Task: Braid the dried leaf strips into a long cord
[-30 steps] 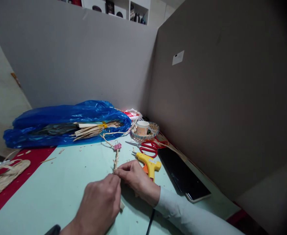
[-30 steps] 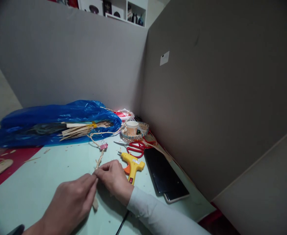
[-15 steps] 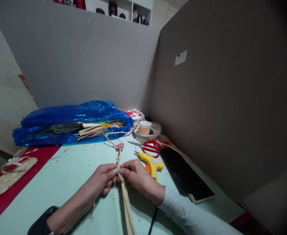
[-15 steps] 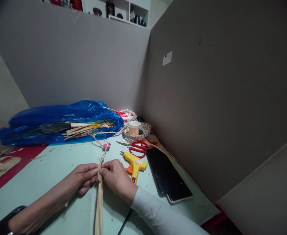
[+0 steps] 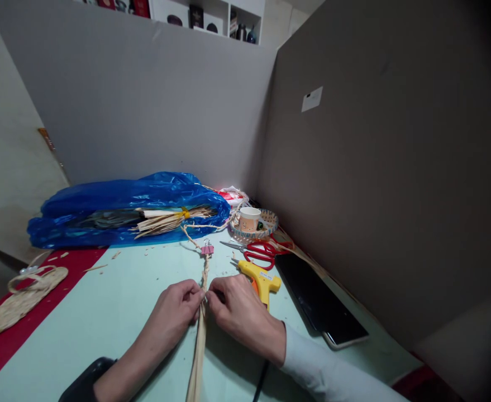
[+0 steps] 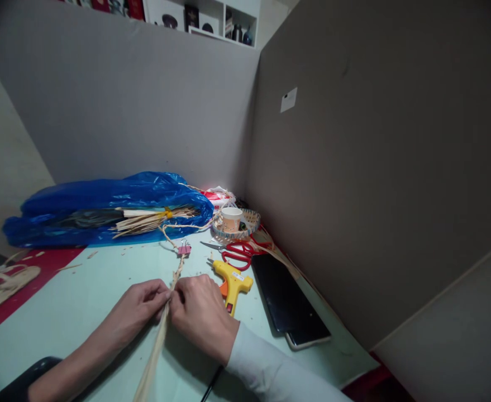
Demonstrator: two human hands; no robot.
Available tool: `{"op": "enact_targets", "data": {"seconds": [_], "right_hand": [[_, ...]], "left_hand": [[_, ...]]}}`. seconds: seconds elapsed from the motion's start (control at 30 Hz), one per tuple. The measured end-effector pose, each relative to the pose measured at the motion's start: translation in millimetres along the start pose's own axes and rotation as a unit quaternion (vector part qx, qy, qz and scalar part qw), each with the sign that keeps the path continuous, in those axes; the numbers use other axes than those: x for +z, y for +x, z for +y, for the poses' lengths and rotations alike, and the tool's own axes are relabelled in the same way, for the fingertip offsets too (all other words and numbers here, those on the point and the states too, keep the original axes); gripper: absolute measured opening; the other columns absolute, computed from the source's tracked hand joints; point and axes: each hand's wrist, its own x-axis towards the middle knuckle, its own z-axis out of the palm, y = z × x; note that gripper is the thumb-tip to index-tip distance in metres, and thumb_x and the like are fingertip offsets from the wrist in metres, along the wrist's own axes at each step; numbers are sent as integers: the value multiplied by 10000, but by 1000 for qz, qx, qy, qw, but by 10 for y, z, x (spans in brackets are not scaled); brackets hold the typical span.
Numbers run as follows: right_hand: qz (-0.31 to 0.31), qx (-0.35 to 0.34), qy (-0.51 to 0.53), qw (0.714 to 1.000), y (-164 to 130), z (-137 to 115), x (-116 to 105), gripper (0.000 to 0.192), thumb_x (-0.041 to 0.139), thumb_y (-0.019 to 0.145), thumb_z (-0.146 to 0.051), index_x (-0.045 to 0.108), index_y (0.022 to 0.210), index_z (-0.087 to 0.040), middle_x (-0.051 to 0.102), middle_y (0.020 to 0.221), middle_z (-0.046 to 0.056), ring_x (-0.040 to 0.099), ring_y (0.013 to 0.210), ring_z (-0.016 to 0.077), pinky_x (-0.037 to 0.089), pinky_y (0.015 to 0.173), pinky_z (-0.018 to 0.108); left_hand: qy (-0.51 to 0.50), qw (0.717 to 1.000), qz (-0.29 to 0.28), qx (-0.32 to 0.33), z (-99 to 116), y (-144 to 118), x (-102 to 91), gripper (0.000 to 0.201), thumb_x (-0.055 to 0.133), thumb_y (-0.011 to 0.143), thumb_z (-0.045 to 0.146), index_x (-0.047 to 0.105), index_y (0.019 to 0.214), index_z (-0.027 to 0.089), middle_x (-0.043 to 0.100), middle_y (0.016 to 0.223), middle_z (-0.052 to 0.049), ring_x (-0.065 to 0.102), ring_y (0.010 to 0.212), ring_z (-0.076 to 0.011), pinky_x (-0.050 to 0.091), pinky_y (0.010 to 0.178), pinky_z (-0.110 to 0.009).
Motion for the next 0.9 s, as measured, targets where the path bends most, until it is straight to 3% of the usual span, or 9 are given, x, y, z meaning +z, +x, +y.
{"op": "enact_targets", "data": {"seconds": [0.1,0.27,0.5,0.6,0.67,0.77,0.9], "right_hand": [[5,-16,-10,1000,-33,-27,75,255,461,884,-208,565,655,-167,583,590,8,410,518,101,207,518,263],[11,-82,-70,994,-109,-52,190,137,475,878,-172,575,783,-166,625,732,33,506,603,138,254,559,284],[-31,-267,-267,926,-174,-101,179,99,520,873,-80,560,963,-90,619,889,86,569,722,220,327,514,322],[-33,-301,-278,912,-182,-123,177,55,523,880,-88,546,926,-107,602,868,74,557,722,219,367,522,330],[-28,-281,-274,919,-179,-137,171,64,525,875,-83,539,924,-122,597,851,59,550,714,215,368,528,330],[0,-177,-257,950,-159,-147,137,58,533,871,-118,541,925,-139,602,848,65,554,741,230,357,547,325],[-15,-66,-118,991,-103,-83,45,166,591,832,-214,552,977,-145,637,912,77,574,814,224,358,593,290]], "left_hand": [[-10,1000,2,-2,24,-28,21,184,565,697,306,557,559,184,549,506,31,463,532,-149,308,540,-254],[-59,997,-12,-42,33,-36,18,212,546,692,344,529,538,198,393,339,94,318,362,-94,204,428,-231],[-137,987,-43,-68,35,-36,-3,199,605,647,361,558,594,175,512,475,63,457,457,-98,351,480,-218],[-145,985,-48,-77,21,-34,-7,205,641,624,362,558,621,175,501,464,76,419,402,-79,301,417,-204],[-144,985,-52,-82,18,-41,-15,184,637,615,338,547,619,178,451,411,100,338,334,-55,210,370,-196],[-147,985,-58,-77,39,-54,-42,172,628,617,321,552,633,167,426,385,110,284,306,-30,139,370,-195],[-152,984,-70,-65,76,-60,-98,262,647,647,395,566,689,149,484,434,90,273,314,-15,106,389,-202]]}}
